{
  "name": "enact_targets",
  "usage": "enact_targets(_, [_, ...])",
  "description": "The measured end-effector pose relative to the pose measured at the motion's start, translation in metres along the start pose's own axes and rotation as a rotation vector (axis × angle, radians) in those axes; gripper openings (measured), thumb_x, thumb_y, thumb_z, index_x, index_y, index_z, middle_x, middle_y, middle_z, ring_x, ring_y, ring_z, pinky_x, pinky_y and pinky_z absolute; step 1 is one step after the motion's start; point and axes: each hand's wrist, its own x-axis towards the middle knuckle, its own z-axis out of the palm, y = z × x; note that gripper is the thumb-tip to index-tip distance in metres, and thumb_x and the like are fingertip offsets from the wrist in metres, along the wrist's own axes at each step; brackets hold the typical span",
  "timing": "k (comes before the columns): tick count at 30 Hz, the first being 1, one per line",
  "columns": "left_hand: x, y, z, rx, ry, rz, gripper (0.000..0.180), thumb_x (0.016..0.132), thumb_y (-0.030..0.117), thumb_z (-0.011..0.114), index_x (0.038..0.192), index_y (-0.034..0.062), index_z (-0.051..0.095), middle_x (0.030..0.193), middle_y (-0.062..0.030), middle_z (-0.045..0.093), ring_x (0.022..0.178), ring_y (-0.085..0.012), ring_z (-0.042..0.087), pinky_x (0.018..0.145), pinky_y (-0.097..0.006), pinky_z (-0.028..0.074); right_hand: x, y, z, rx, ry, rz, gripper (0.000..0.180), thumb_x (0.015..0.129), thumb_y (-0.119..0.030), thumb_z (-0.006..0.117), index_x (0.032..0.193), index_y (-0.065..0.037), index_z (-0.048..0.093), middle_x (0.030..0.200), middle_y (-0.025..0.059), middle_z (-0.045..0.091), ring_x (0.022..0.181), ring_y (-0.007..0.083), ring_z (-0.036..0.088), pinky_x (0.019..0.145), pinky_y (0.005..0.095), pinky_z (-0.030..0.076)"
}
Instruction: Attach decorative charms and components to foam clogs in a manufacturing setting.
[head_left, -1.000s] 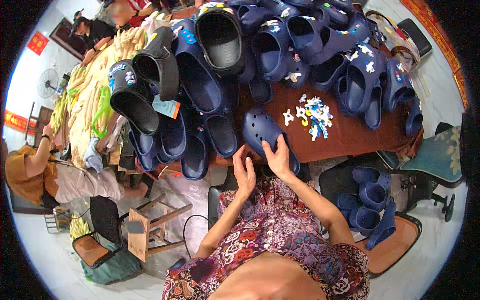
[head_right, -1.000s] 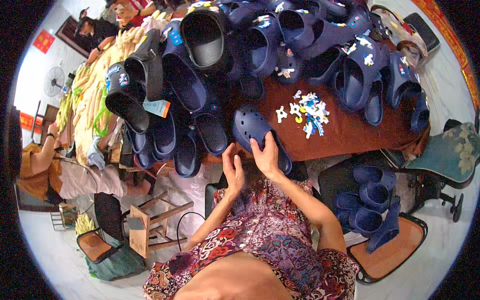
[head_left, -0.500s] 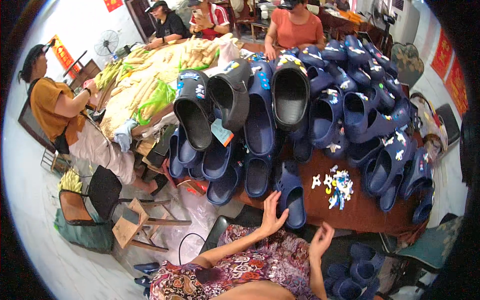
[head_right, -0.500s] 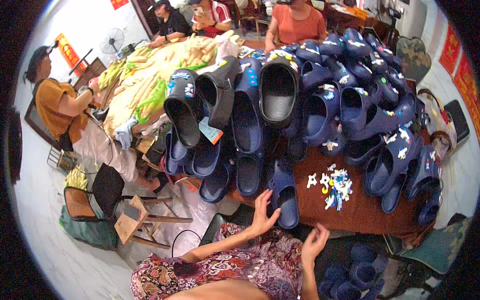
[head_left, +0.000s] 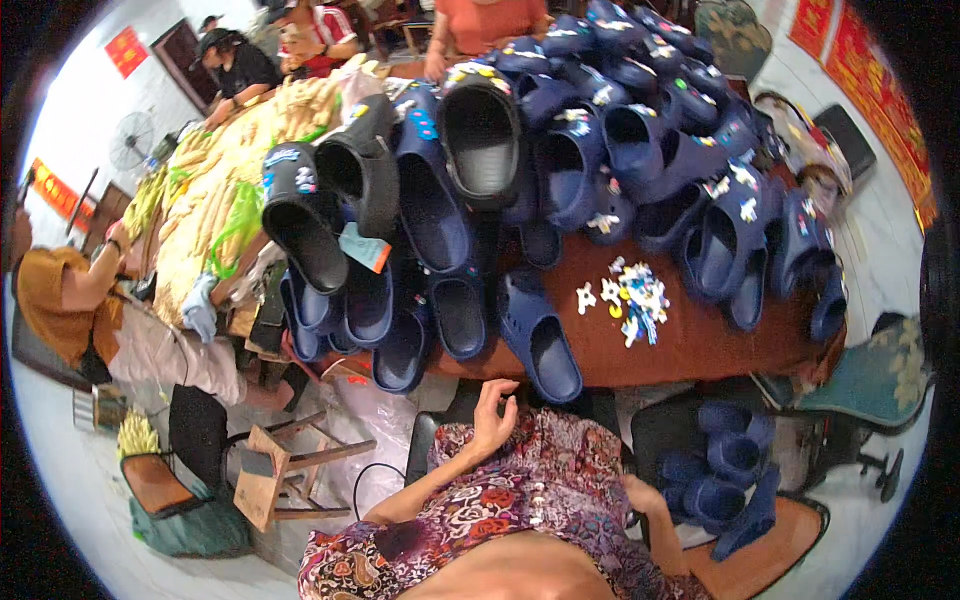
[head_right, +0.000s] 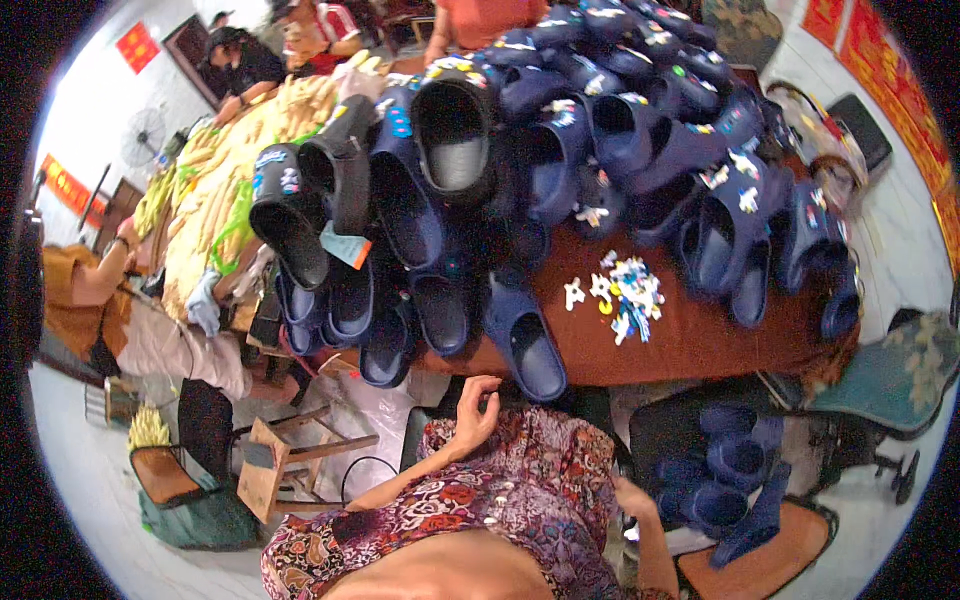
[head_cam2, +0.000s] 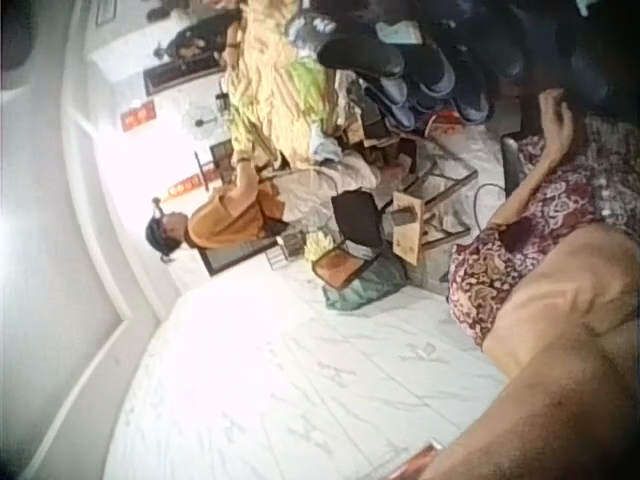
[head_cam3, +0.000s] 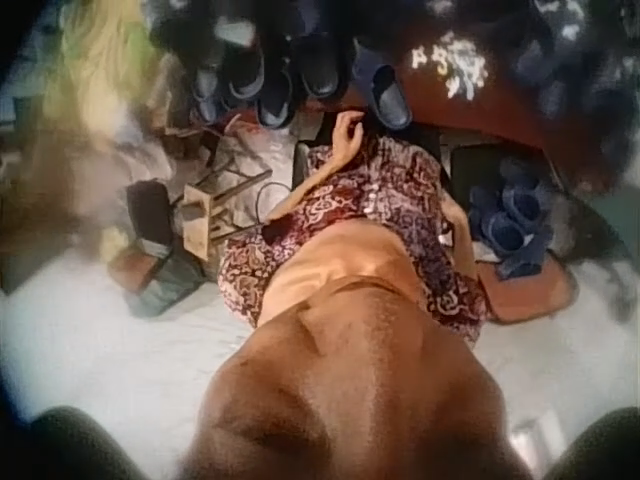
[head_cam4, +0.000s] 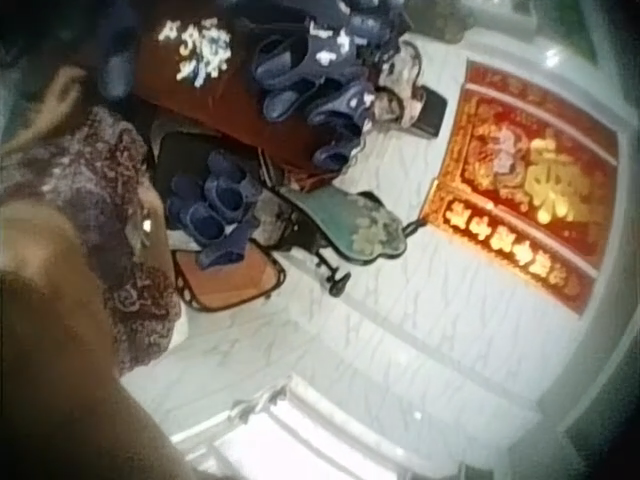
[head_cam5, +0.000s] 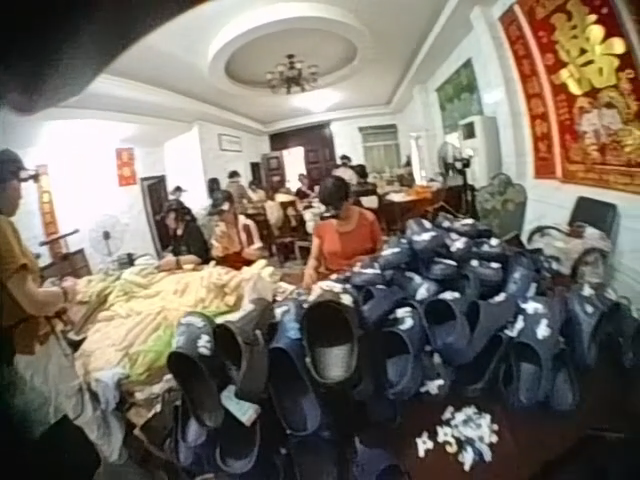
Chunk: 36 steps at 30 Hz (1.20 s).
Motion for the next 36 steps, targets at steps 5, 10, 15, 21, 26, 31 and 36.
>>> enact_targets(5, [-0.006, -0.026, 0.01, -0.048, -0.37, -0.049, 0.022, 0.09, 0.006, 0.055, 0.111, 0.0019, 0.061, 0.101, -0.014, 0.064, 0.087, -0.0271, 0.067, 0.076, -0.033, 0.052, -0.006, -0.092, 0.019, 0.008, 0.163, -0.008, 0.022, 0.091, -0.013, 0.056, 0.104, -0.002, 0.071, 0.081, -0.0006, 0.063, 0.067, 0.0088, 0.052, 0.059, 0.0305, 0.046])
enact_targets(10, [-0.003, -0.034, 0.029, 0.003, -0.697, -0.209, 0.029, 0.089, 0.012, 0.059, 0.117, 0.002, 0.06, 0.107, -0.0158, 0.067, 0.093, -0.0272, 0.068, 0.082, -0.035, 0.053, 0.0, -0.141, 0.039, -0.063, 0.362, -0.034, 0.024, 0.082, -0.011, 0.062, 0.1, 0.004, 0.066, 0.085, 0.005, 0.067, 0.077, 0.014, 0.059, 0.07, 0.0331, 0.049])
enact_targets(15, [0.006, -0.015, 0.048, 0.036, -0.931, -0.189, 0.037, 0.09, 0.018, 0.059, 0.123, 0.0026, 0.059, 0.114, -0.0177, 0.066, 0.104, -0.0318, 0.065, 0.091, -0.038, 0.05, -0.036, -0.125, 0.03, -0.468, 0.405, 0.036, 0.034, 0.082, -0.009, 0.06, 0.113, 0.004, 0.06, 0.096, 0.0229, 0.069, 0.094, 0.0281, 0.064, 0.083, 0.0396, 0.049])
enact_targets(21, [-0.008, -0.004, 0.084, 0.085, -1.2, 0.161, 0.049, 0.088, 0.027, 0.063, 0.132, 0.0069, 0.053, 0.123, -0.0221, 0.059, 0.114, -0.0408, 0.055, 0.099, -0.047, 0.043, -0.068, -0.16, 0.035, 0.053, 0.14, 0.201, 0.022, 0.086, -0.013, 0.064, 0.101, 0.003, 0.066, 0.085, 0.011, 0.069, 0.077, 0.0173, 0.062, 0.069, 0.0373, 0.048])
enact_targets(26, [-0.017, 0.001, 0.102, 0.12, -1.311, 0.331, 0.042, 0.085, 0.025, 0.063, 0.121, 0.0047, 0.058, 0.112, -0.0205, 0.063, 0.108, -0.0404, 0.058, 0.096, -0.048, 0.044, -0.034, -0.139, 0.066, 0.061, 0.485, -0.041, 0.027, 0.08, -0.019, 0.074, 0.096, 0.002, 0.068, 0.083, 0.0045, 0.07, 0.078, 0.0094, 0.06, 0.072, 0.0317, 0.049])
enact_targets(31, [-0.02, -0.006, 0.102, 0.061, -1.32, 0.158, 0.025, 0.086, 0.021, 0.061, 0.103, 0.0032, 0.061, 0.098, -0.0211, 0.066, 0.095, -0.04, 0.062, 0.086, -0.047, 0.049, -0.008, -0.078, 0.089, -0.227, 0.675, 0.02, 0.04, 0.08, -0.03, 0.073, 0.109, -0.003, 0.067, 0.098, 0.0153, 0.07, 0.093, 0.0361, 0.066, 0.084, 0.041, 0.05])
enact_targets(36, [-0.014, 0.004, 0.1, -0.138, -1.19, 0.14, 0.016, 0.088, 0.018, 0.06, 0.096, 0.0039, 0.06, 0.094, -0.0203, 0.065, 0.092, -0.0399, 0.063, 0.08, -0.047, 0.049, -0.014, -0.115, 0.102, -0.012, 0.693, -0.161, 0.055, 0.088, -0.043, 0.061, 0.129, -0.006, 0.056, 0.139, 0.0215, 0.045, 0.127, 0.0406, 0.044, 0.106, 0.0434, 0.037])
